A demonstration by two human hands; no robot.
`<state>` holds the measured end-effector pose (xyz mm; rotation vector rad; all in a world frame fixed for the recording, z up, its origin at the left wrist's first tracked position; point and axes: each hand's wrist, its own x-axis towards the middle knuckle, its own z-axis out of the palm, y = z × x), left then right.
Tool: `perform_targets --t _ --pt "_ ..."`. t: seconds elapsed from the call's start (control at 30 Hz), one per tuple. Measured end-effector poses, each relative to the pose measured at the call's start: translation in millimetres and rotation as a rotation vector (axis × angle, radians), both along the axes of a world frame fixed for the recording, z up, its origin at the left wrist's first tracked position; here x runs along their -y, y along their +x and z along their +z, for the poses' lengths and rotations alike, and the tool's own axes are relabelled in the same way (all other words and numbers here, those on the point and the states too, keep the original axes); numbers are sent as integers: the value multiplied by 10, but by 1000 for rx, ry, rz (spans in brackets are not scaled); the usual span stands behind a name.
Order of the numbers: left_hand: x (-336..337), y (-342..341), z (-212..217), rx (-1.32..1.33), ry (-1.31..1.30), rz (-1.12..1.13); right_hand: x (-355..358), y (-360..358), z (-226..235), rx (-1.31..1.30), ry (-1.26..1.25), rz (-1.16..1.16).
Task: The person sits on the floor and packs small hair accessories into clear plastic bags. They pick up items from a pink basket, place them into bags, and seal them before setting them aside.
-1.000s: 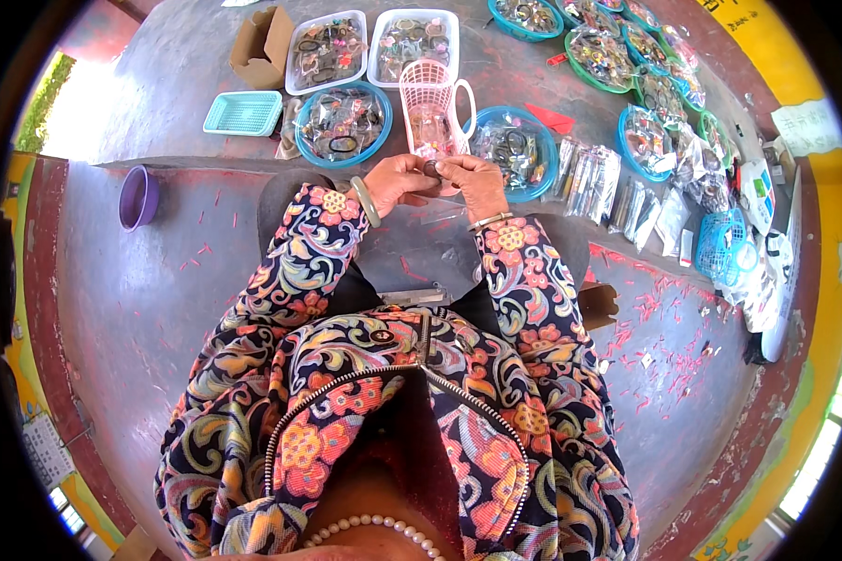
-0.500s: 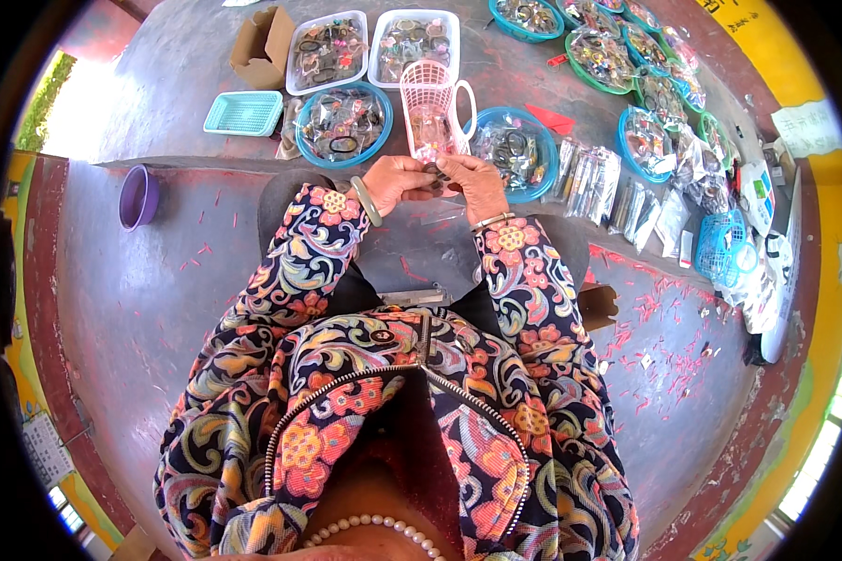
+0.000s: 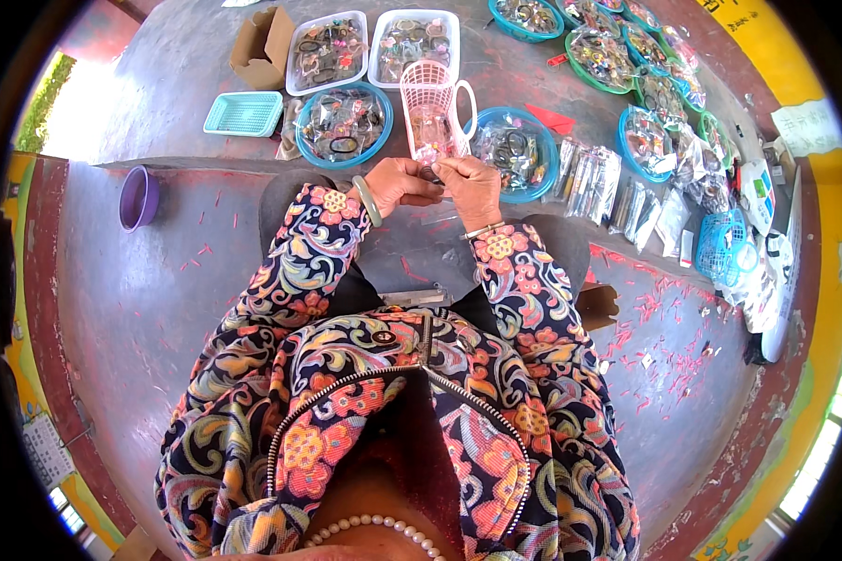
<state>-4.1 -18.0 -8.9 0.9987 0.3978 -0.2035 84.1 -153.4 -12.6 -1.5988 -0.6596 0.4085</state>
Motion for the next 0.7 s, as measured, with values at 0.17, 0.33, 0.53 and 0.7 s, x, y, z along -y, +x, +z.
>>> perform_targets --t 0.17,0.33,0.53,0.7 --pt "-2 -6 -1 3 -17 17 -23 -45 99 -110 64 -8" --pt "0 -26 -13 -27 0 -3 -16 32 95 -324 4 66" --pt "-36 -46 -74 -85 396 -241 148 218 -9 71 -340 286" --pt "-111 -62 -78 -200 727 -70 187 269 172 58 -442 184"
